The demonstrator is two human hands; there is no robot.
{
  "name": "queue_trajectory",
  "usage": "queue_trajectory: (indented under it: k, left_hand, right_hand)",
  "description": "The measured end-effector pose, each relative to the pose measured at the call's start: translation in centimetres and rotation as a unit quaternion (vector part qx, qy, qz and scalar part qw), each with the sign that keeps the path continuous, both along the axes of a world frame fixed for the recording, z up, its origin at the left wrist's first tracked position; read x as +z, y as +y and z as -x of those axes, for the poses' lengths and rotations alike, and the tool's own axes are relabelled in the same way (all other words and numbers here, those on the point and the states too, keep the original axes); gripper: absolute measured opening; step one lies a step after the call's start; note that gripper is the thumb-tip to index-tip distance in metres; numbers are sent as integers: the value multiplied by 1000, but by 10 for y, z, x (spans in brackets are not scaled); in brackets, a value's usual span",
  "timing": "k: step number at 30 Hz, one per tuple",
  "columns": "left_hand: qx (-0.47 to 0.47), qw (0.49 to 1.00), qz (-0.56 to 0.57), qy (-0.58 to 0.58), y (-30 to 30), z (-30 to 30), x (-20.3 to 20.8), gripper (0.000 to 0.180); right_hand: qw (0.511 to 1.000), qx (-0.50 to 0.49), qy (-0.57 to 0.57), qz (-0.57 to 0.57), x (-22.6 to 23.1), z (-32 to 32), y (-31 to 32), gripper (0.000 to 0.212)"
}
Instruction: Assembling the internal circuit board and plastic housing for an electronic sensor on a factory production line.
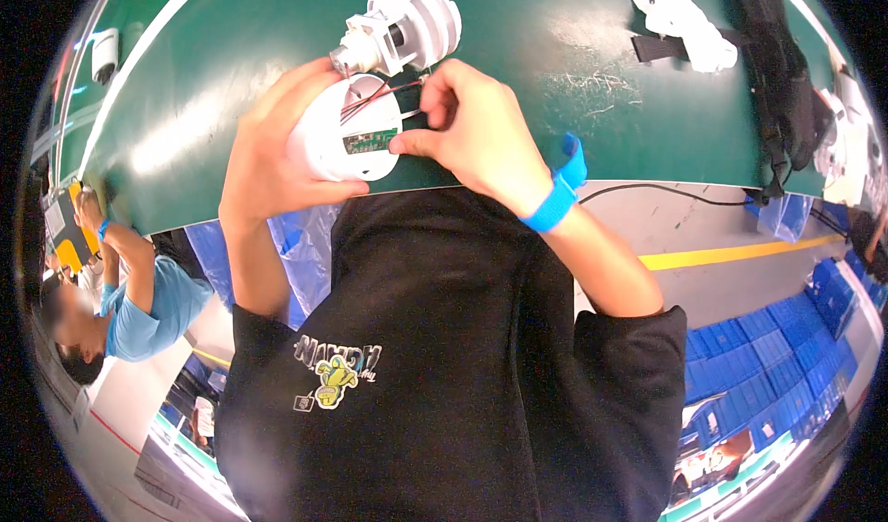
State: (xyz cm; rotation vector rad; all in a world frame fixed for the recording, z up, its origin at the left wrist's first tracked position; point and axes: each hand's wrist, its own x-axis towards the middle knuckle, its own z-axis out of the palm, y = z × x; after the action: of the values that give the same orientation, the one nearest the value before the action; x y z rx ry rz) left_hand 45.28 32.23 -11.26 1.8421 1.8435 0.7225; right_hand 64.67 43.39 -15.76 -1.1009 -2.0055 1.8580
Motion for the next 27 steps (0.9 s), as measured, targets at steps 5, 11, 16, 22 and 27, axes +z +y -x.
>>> queue_trajectory:
  k: [5,11,16,22,27]
  left_hand:
    - [0,995,-55,-85,-5,10,-11,85]
    - [-11,992,-72,-107,-7,18,-16,89]
    - [-26,988,-94,-120,-6,21,-18,91]
    - [-33,986,-93,-135,-6,22,-20,91]
    - [-25,984,-96,-148,-8,20,-20,92]
  right_hand:
    - [976,-82,-61,-192,4,-21,-23,30]
    - [959,-81,-52,-268,6,-8,-46,15]
    - [926,-93,29,-364,16,-28,-58,24]
    - [880,18,193,-433,29,-2,-29,49]
    - [855,35,218,-470,32,9,-23,48]
